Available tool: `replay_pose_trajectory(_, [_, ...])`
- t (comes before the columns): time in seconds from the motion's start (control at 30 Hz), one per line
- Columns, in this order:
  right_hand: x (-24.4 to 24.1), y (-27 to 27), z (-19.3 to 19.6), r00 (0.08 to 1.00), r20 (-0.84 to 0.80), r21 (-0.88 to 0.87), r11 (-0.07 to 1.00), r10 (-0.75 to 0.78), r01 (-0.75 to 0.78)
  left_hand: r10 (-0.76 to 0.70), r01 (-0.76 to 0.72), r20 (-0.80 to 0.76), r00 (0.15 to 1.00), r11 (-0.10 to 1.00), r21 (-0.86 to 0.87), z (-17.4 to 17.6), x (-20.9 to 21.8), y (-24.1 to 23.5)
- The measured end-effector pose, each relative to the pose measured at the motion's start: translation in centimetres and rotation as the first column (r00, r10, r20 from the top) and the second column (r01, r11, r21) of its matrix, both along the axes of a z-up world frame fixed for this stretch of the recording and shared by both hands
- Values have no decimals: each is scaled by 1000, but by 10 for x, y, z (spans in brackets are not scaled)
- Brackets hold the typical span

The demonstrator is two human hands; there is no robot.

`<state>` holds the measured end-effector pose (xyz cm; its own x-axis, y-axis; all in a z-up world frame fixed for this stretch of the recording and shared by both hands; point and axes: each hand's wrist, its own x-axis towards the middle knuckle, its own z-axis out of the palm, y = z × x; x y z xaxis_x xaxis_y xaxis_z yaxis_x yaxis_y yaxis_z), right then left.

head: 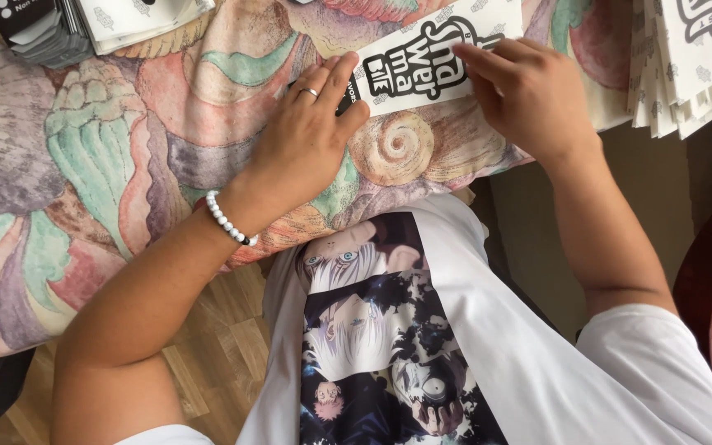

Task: The person handles a sheet of paper containing multiple printed labels, repeatedly peeling individual black-and-white stickers from the sheet and applying them onto pre-printed paper sleeves laid out on a table.

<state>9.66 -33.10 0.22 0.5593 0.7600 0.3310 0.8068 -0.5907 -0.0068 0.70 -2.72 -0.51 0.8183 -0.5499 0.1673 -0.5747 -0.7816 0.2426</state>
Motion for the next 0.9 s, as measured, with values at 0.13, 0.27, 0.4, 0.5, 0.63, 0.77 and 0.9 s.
replay_pose_trajectory(0.13, [13,61,-9,995,-49,-28,996,87,-88,0,0,9,1000,999,53,4,1,-3])
replay_pose_trajectory(0.27, [16,94,-14,989,-5,62,987,149,-148,18,-18,32,999,1000,-4,-2,-2,-1])
replay_pose_trajectory(0.4, [39,53,-25,1000,4,88,996,-20,20,34,-30,77,996,998,-61,-7,-1,2])
replay_pose_trajectory(0.5, [70,-6,-45,981,127,85,987,-147,137,31,-26,99,995,998,-52,-8,0,2])
replay_pose_trajectory(0.63, [68,-34,-34,973,167,78,986,-157,146,15,-12,85,996,999,-43,-12,-2,3])
replay_pose_trajectory(0.77, [20,-7,-5,978,175,31,993,-116,113,16,-23,-103,995,998,-66,8,-3,-4])
replay_pose_trajectory(0.9, [-23,20,-27,979,175,143,981,107,-133,20,-13,61,998,993,-121,-10,-3,2])
